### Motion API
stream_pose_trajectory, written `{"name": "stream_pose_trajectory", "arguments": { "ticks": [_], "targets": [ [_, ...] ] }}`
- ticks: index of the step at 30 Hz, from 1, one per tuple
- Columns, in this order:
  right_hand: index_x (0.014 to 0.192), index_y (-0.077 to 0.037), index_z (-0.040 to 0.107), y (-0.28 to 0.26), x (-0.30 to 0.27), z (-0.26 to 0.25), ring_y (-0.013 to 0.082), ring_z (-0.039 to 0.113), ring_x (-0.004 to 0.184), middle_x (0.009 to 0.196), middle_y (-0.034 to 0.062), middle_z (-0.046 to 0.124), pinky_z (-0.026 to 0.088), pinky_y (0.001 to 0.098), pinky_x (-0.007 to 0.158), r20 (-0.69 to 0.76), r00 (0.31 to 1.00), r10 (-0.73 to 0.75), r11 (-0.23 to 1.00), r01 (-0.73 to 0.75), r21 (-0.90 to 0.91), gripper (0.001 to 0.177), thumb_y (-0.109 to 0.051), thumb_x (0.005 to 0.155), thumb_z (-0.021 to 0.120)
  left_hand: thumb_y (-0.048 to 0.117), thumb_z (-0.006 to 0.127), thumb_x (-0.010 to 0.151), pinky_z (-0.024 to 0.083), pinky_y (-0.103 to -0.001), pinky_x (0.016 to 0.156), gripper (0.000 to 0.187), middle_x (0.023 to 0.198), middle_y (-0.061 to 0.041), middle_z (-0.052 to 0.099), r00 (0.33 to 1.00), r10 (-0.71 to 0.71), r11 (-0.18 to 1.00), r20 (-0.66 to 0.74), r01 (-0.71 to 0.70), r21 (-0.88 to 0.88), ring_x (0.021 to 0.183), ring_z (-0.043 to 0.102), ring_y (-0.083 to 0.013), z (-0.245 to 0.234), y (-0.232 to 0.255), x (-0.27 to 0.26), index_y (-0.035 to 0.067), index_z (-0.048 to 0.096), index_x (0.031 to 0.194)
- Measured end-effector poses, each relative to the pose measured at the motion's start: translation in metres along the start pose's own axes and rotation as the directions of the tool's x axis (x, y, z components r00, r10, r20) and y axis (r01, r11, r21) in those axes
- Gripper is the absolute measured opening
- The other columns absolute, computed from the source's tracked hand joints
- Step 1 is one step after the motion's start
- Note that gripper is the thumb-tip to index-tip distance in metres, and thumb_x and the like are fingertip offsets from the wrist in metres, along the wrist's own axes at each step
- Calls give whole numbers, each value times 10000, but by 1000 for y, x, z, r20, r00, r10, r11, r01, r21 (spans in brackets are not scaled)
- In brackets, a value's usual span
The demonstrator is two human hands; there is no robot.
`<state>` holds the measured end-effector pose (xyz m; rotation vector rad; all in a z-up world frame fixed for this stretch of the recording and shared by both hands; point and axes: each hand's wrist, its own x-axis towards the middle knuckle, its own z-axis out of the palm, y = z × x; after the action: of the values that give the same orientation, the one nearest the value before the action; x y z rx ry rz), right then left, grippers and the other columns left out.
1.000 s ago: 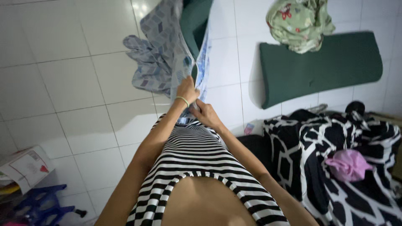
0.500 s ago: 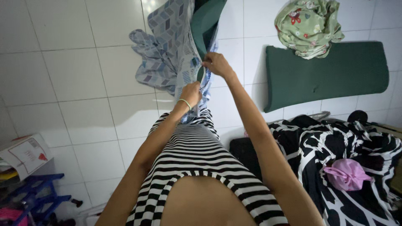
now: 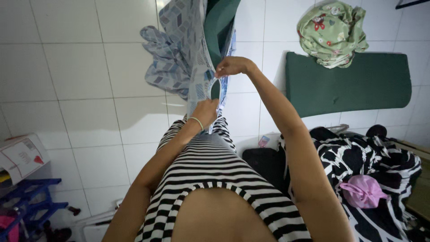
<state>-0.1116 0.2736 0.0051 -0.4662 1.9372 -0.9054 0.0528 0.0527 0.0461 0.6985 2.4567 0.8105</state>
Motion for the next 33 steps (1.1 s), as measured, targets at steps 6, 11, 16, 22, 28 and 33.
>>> {"name": "stream_pose_trajectory", "arguments": {
  "ticks": [6,11,16,22,28,33],
  "targets": [
    [1044,-69,798,4,11,19,101,609,739,848,20,728,490,278,661,-35,998,51,956,-39,290,311,-338,895,748,15,603,774,541,-565,771,146,832,-287,689,999,-24,1000,-34,24,-9,813,686,-476,-16,-6,-12,-10,626,915],
    [994,-8,770,-8,10,26,92,585,753,842,22,705,452,267,651,-111,977,180,702,-49,710,212,-193,891,793,12,588,809,545,-557,787,121,860,-295,682,996,-53,997,-68,49,-64,849,679,-480,-28,-10,-7,-24,617,921],
    [960,-25,803,-25,-15,22,55,645,755,803,-33,722,485,219,713,-205,978,21,989,10,150,198,-174,830,781,35,613,765,531,-557,759,169,839,-275,682,997,38,988,-73,-48,-144,827,666,-476,-17,1,-11,-19,617,925],
    [980,-3,767,22,-14,43,131,508,632,731,25,639,394,304,574,-87,986,145,573,-12,819,190,-170,893,785,35,607,808,530,-539,793,93,838,-244,669,993,40,982,-107,-59,-182,831,665,-457,5,-16,-15,12,624,896],
    [970,-28,767,8,-15,105,73,550,688,778,-26,681,450,250,620,-135,986,-99,710,165,684,196,-204,908,707,111,697,754,521,-529,760,154,845,-219,701,995,66,991,78,-56,-122,841,676,-429,10,-48,-31,37,677,887],
    [960,-9,775,-11,-27,108,73,518,683,762,-21,659,429,256,616,-110,989,-99,685,148,713,177,-182,936,745,310,827,820,554,-474,743,339,880,-173,720,918,51,969,393,50,-242,817,716,-354,-20,-47,-40,42,705,987]
  ]
}}
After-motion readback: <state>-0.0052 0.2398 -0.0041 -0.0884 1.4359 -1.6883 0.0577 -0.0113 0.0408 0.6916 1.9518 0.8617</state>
